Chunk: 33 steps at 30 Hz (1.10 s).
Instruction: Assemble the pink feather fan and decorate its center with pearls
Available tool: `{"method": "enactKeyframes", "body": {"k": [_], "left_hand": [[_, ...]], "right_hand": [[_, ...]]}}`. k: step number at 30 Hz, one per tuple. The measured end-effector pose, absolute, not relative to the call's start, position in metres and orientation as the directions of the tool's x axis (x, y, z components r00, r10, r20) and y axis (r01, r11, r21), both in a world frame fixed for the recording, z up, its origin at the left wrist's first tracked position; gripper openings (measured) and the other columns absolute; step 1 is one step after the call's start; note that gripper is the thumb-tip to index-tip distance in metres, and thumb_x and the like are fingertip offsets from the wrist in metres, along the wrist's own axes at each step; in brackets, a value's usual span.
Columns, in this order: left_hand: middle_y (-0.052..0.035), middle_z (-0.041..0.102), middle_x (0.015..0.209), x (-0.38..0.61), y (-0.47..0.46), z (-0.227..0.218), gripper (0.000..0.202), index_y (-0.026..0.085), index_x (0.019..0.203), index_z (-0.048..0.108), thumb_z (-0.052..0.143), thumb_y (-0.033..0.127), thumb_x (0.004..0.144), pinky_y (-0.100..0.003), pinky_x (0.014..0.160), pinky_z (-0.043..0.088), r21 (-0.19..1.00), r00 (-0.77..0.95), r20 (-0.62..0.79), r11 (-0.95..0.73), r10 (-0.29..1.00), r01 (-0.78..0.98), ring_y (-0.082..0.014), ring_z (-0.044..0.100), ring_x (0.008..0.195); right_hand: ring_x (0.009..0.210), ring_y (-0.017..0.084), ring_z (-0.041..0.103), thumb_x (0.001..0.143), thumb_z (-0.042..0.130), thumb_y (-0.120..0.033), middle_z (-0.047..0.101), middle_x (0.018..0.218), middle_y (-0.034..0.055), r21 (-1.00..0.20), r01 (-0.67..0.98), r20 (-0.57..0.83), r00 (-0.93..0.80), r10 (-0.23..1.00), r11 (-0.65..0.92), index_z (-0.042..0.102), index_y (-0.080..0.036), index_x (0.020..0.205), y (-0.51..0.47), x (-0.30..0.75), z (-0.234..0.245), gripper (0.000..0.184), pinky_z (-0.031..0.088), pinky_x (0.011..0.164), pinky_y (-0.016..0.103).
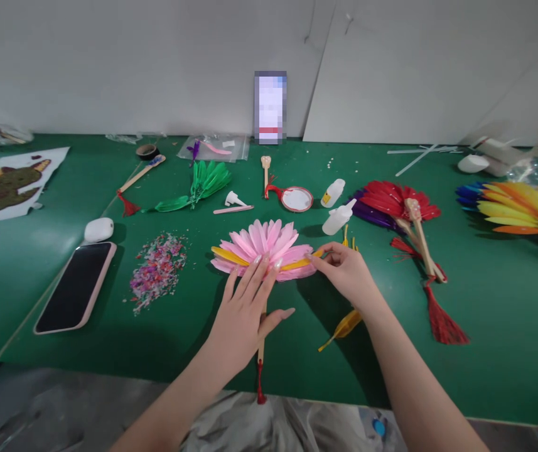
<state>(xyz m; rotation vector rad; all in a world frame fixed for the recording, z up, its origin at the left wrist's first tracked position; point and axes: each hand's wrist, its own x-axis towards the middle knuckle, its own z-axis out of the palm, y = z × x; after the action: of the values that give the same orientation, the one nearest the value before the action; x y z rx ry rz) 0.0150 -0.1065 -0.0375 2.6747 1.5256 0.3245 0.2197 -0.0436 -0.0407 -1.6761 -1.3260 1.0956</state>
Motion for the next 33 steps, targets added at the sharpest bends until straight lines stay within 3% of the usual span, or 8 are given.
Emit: {"method": "enactKeyframes", "body": {"k": [7, 19, 24, 27, 29, 30, 33], "left_hand": [[-0.0145, 0.031, 0.147, 0.015, -0.104, -0.031, 0.057, 0.012, 0.138, 0.036, 0.036, 0.047, 0.093, -0.046, 0.108, 0.027, 0.176, 0.477, 0.116, -0.490, 0.872, 0.854, -0.0268, 0.031, 0.134], [-0.0141, 0.029, 0.148, 0.011, -0.104, -0.028, 0.056, 0.017, 0.141, 0.030, 0.037, 0.045, 0.093, -0.046, 0.109, 0.025, 0.281, 0.363, 0.184, -0.403, 0.913, 0.871, -0.0276, 0.023, 0.138], [-0.0070, 0.018, 0.153, 0.003, -0.105, -0.026, 0.056, 0.025, 0.146, 0.018, 0.037, 0.038, 0.094, -0.045, 0.114, 0.012, 0.475, 0.254, 0.223, -0.332, 0.941, 0.815, -0.0246, 0.011, 0.141], [-0.0011, 0.020, 0.153, -0.001, -0.104, -0.018, 0.053, 0.029, 0.144, 0.023, 0.035, 0.041, 0.094, -0.041, 0.115, 0.009, 0.752, 0.139, 0.203, -0.245, 0.969, 0.611, -0.0222, 0.009, 0.142], [-0.0001, 0.025, 0.151, -0.004, -0.101, -0.008, 0.055, 0.030, 0.143, 0.028, 0.025, 0.053, 0.093, -0.040, 0.116, 0.011, 0.951, 0.061, 0.131, -0.143, 0.989, 0.276, -0.0219, 0.013, 0.141], [-0.0002, 0.028, 0.150, -0.006, -0.099, -0.003, 0.059, 0.029, 0.142, 0.031, 0.018, 0.058, 0.092, -0.041, 0.115, 0.014, 0.995, 0.046, 0.073, -0.076, 0.996, 0.059, -0.0220, 0.015, 0.141], [-0.0003, 0.034, 0.147, -0.007, -0.097, 0.013, 0.072, 0.027, 0.137, 0.041, 0.005, 0.065, 0.088, -0.040, 0.114, 0.019, 0.870, 0.108, -0.084, 0.126, 0.991, -0.477, -0.0207, 0.019, 0.140]], "right_hand": [[0.042, 0.009, 0.034, 0.067, 0.065, -0.052, 0.042, 0.045, -0.0064, -0.909, 0.380, -0.146, 0.101, 0.984, -0.174, 0.059, -0.016, 0.072, -0.045, 0.222, -0.042, 0.037, 0.022, 0.044, 0.024], [0.041, 0.009, 0.035, 0.073, 0.062, -0.051, 0.044, 0.044, -0.0051, -0.870, 0.480, -0.061, 0.126, 0.990, -0.114, 0.067, -0.014, 0.076, -0.047, 0.230, -0.038, 0.038, 0.025, 0.042, 0.024], [0.042, 0.009, 0.035, 0.080, 0.057, -0.047, 0.041, 0.045, -0.0056, -0.867, 0.490, 0.040, 0.250, 0.967, -0.090, 0.066, -0.014, 0.080, -0.047, 0.237, -0.038, 0.034, 0.027, 0.042, 0.023], [0.043, 0.008, 0.034, 0.082, 0.057, -0.042, 0.041, 0.048, -0.0058, -0.873, 0.487, 0.206, 0.344, 0.916, 0.014, 0.065, -0.015, 0.081, -0.046, 0.239, -0.040, 0.028, 0.027, 0.042, 0.022], [0.043, 0.008, 0.034, 0.083, 0.057, -0.040, 0.041, 0.050, -0.0055, -0.869, 0.487, 0.311, 0.394, 0.865, 0.091, 0.065, -0.015, 0.081, -0.047, 0.238, -0.039, 0.026, 0.027, 0.041, 0.022], [0.042, 0.008, 0.036, 0.084, 0.057, -0.038, 0.042, 0.050, -0.0055, -0.862, 0.491, 0.356, 0.411, 0.840, 0.125, 0.064, -0.015, 0.082, -0.049, 0.237, -0.036, 0.025, 0.028, 0.040, 0.022], [0.042, 0.010, 0.047, 0.085, 0.058, -0.031, 0.051, 0.053, -0.0039, -0.805, 0.548, 0.478, 0.374, 0.795, 0.226, 0.063, -0.015, 0.088, -0.063, 0.226, -0.019, 0.017, 0.038, 0.043, 0.023]]}}
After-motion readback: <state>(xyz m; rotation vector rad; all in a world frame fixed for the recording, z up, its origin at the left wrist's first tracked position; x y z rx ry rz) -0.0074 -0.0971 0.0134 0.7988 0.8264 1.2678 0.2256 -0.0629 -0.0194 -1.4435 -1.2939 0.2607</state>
